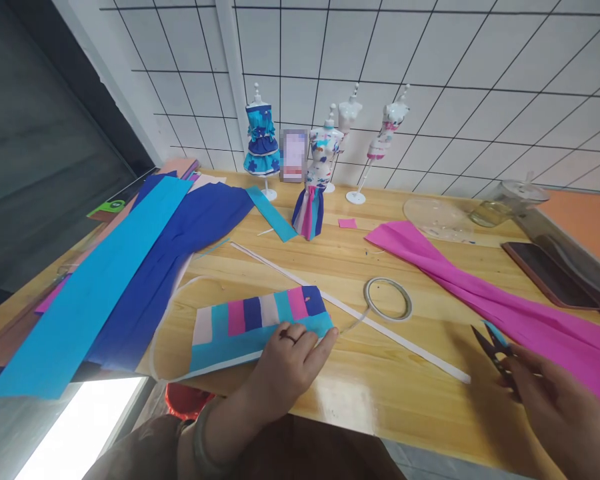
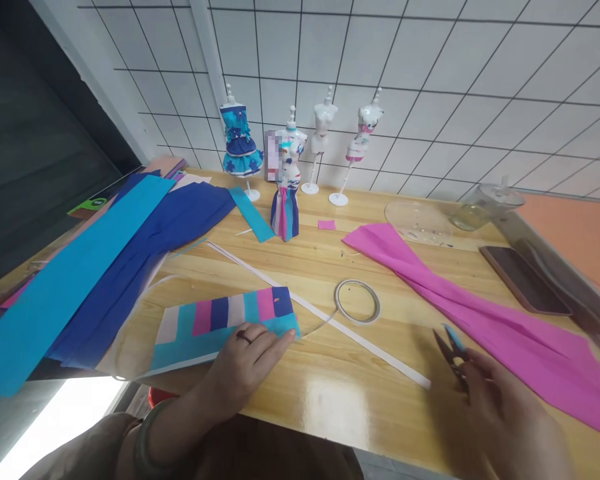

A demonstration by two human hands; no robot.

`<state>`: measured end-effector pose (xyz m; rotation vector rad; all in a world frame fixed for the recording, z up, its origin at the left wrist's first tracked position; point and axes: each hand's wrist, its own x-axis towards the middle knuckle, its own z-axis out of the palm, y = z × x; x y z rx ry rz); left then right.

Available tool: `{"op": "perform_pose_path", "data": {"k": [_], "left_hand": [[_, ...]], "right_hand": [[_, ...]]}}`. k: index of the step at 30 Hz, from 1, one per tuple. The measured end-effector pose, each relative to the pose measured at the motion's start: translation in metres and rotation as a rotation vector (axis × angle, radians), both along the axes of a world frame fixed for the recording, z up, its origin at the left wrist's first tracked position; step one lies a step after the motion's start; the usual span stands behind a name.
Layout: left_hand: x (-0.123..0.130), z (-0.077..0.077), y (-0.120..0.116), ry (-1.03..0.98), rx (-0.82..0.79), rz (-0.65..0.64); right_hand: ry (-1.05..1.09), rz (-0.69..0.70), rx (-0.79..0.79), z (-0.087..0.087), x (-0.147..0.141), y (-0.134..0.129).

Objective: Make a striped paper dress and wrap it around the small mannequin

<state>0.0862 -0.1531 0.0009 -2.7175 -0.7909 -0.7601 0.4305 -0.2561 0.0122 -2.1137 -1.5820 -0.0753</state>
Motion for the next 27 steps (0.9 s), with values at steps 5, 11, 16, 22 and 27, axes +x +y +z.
{"op": "perform_pose_path", "data": {"k": [5, 11, 16, 22, 27], "left_hand": [[-0.003, -0.004, -0.003, -0.019, 0.009, 0.029], [-0.004, 0.001, -0.003, -0.073, -0.008, 0.012], [-0.005, 0.005, -0.003, -0.108, -0.005, -0.007], [-0.005, 0.005, -0.003, -0.114, 0.004, -0.028], [-0.005, 0.005, -0.004, -0.113, -0.013, -0.019]], "right_hand": [[0.861, -0.082, -0.421, 0.022, -0.088, 0.002], [1.408, 0.027, -0.670, 0.032, -0.150, 0.018], [1.549, -0.035, -0.672, 0.034, -0.159, 0.026], [1.611, 0.020, -0.722, 0.023, -0.162, 0.031], [1.566, 0.056, -0.726, 0.025, -0.160, 0.033]]}}
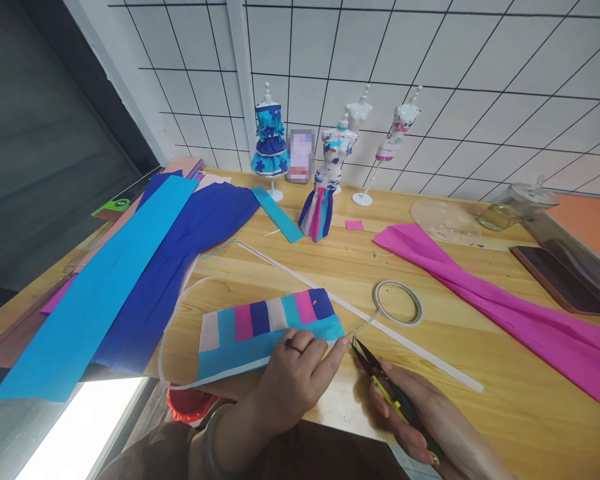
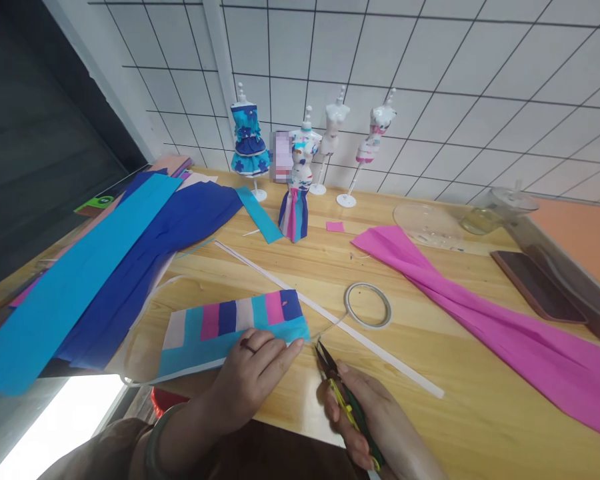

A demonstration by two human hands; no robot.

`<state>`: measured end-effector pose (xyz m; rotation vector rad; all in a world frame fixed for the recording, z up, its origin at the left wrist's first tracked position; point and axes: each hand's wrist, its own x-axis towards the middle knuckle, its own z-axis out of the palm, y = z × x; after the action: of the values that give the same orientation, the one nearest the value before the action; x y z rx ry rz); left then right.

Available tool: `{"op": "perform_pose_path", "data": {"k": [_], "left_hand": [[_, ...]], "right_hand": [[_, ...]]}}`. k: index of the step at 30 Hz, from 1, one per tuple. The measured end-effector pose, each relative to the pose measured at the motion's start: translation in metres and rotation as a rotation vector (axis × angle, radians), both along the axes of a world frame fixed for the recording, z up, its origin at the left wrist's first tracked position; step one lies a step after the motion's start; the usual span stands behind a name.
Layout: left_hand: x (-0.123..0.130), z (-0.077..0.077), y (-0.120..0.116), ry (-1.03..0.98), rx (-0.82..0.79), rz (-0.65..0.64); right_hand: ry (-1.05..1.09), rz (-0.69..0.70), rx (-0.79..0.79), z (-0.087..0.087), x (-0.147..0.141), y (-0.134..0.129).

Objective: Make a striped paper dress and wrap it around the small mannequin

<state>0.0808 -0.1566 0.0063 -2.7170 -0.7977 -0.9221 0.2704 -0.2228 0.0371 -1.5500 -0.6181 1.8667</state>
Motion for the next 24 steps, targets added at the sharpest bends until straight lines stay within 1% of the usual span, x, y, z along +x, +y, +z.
{"op": "perform_pose_path", "data": {"k": [3, 7, 10, 12, 13, 16, 19, 21, 24], "left_hand": [[-0.004, -0.004, -0.001, 0.032, -0.096, -0.010], [-0.016, -0.013, -0.004, 0.034, -0.214, 0.004], [-0.028, -0.014, -0.004, 0.001, -0.257, 0.037], [-0.037, -0.013, -0.003, -0.016, -0.250, 0.068], [-0.042, -0.012, -0.002, -0.027, -0.230, 0.076], [-0.058, -0.009, 0.001, -0.074, -0.182, 0.106], [-0.068, -0.005, 0.006, -0.173, -0.205, 0.193], [-0.066, 0.001, 0.007, -0.267, -0.255, 0.214], [-0.047, 0.013, 0.005, -0.418, -0.380, 0.111]], "right_hand": [[-0.075, 0.001, -0.018, 0.004, 0.009, -0.003], [-0.227, -0.095, -0.001, 0.006, 0.028, -0.011], [-0.418, -0.177, 0.072, 0.005, 0.040, -0.017], [-0.513, -0.186, 0.162, 0.003, 0.047, -0.020], [-0.546, -0.158, 0.213, 0.003, 0.050, -0.020], [-0.621, -0.014, 0.351, 0.002, 0.064, -0.019], [-0.691, 0.043, 0.460, 0.006, 0.077, -0.015], [-0.670, 0.132, 0.494, 0.010, 0.078, -0.012], [-0.544, 0.353, 0.450, 0.015, 0.064, -0.007]]}}
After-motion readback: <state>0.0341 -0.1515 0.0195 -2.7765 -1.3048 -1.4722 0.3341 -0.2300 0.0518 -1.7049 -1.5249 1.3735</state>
